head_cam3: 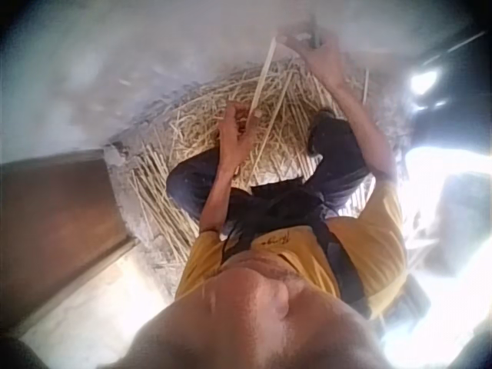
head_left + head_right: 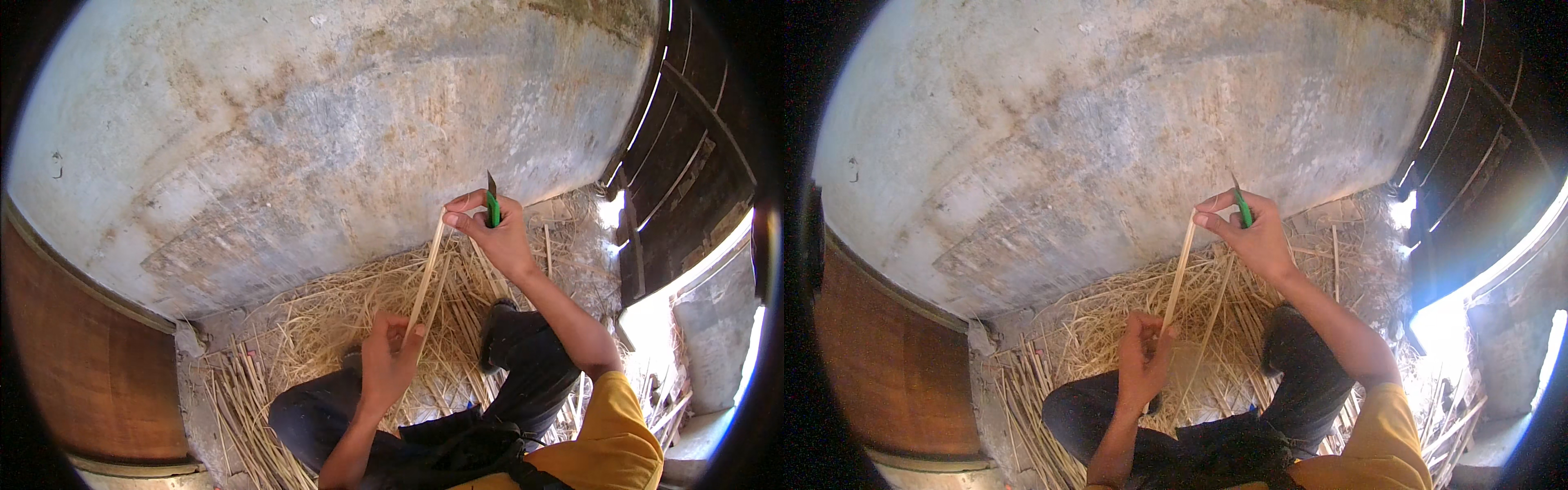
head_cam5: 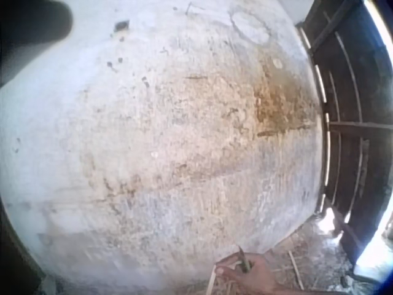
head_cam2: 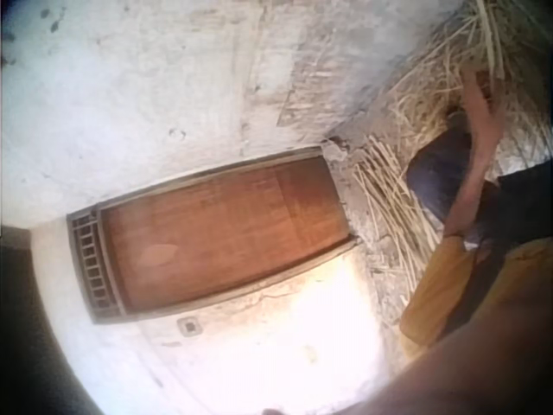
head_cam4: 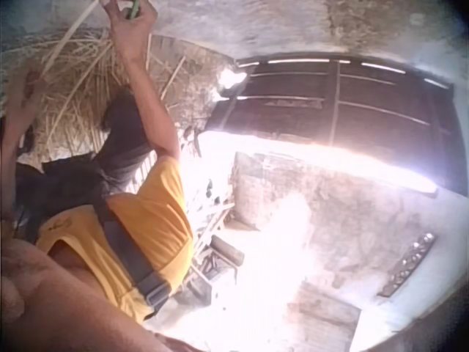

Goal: The person shaves a thin bamboo strip using a utility knife while sitting on a straw-covered floor.

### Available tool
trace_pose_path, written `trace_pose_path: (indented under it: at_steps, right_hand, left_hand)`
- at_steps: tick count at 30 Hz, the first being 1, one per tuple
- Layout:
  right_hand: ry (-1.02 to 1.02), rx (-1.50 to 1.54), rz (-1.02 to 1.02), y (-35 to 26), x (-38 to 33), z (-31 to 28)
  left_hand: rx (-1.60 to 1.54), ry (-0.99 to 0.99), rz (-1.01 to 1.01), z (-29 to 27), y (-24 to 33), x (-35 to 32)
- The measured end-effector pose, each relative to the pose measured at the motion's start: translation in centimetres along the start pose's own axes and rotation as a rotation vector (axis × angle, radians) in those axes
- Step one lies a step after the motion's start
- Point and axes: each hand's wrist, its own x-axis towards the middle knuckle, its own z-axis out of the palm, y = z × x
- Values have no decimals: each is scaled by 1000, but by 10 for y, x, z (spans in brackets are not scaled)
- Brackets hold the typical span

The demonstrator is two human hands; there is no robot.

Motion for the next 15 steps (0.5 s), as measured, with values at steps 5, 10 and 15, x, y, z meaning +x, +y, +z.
trace_pose_path:
  at_steps: [5, 10, 15]
  right_hand:
    - [21, 3, -21, -1, -1, 1]
    - [118, 131, -89, 1, 11, -11]
    - [-46, -332, -82, 10, 10, -29]
  left_hand:
    - [-33, -32, -44, -1, -1, 1]
    - [-78, -67, -32, -4, -3, 0]
    - [-331, -113, -146, -4, 3, 0]
